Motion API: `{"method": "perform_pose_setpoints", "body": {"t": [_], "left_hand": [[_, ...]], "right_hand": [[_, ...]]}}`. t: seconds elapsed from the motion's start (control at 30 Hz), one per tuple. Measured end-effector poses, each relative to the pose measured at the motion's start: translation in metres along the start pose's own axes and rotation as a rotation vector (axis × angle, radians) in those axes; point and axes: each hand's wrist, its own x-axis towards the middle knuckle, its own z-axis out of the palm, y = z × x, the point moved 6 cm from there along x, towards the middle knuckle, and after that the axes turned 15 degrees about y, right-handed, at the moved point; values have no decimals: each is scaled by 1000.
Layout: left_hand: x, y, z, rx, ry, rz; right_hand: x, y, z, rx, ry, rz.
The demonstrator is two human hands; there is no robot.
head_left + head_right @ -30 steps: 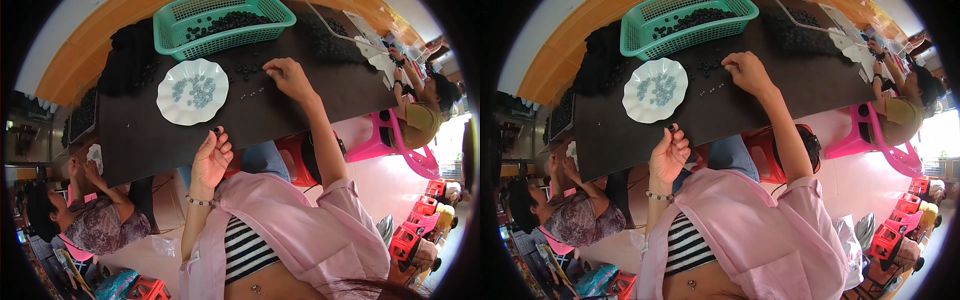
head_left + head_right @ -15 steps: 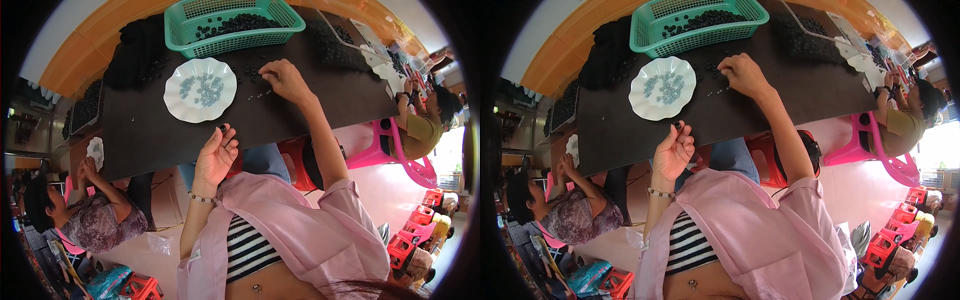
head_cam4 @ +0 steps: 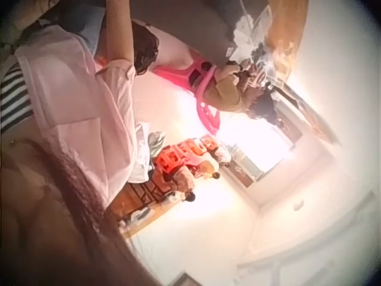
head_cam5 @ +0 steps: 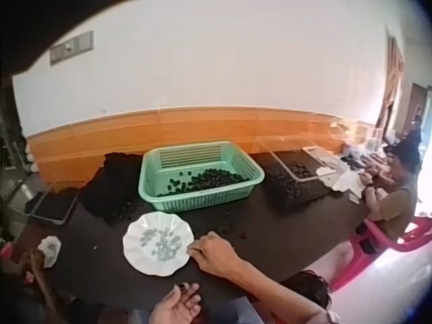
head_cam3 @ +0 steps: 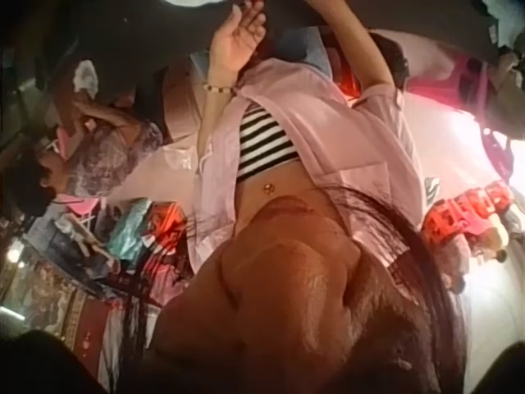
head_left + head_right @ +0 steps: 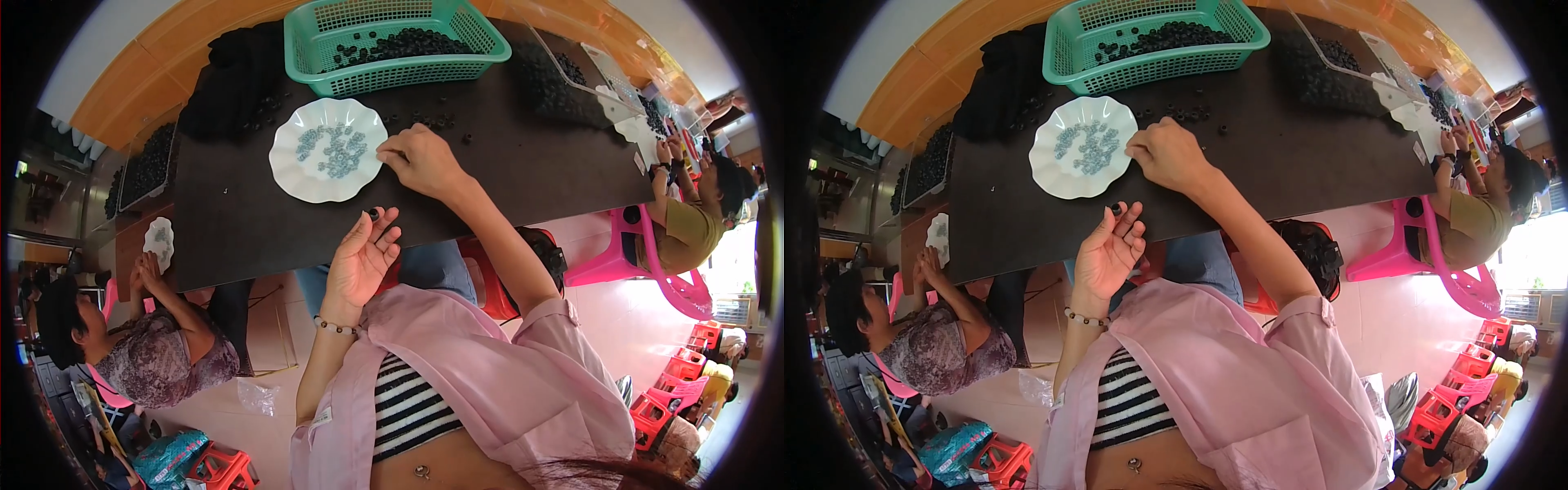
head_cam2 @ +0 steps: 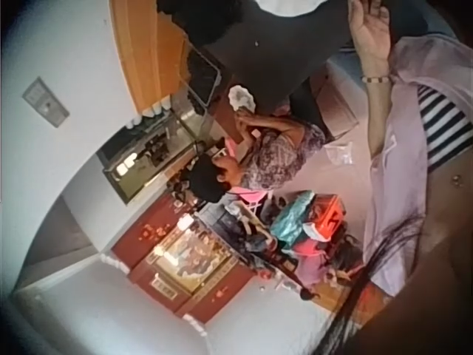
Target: Assembling small blue beads into black rubber grommets or gaskets at a shared workspace.
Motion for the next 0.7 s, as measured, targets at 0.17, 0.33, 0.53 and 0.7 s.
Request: {"method": "perform_pose_setpoints", "body": {"t": [0.17, 0.33, 0.53, 0.7], "left_hand": [[1, -1, 1, -3, 0, -4], [1, -3, -1, -15, 0, -16], [0, -3, 9, 19, 36, 12], [-2, -3, 12, 111, 70, 69]], "right_hand": [[-3, -8, 5, 63, -20, -25], [16, 18, -40, 127, 65, 94], [24, 69, -72, -112, 132, 63], [18, 81, -71, -173, 62, 99]]}}
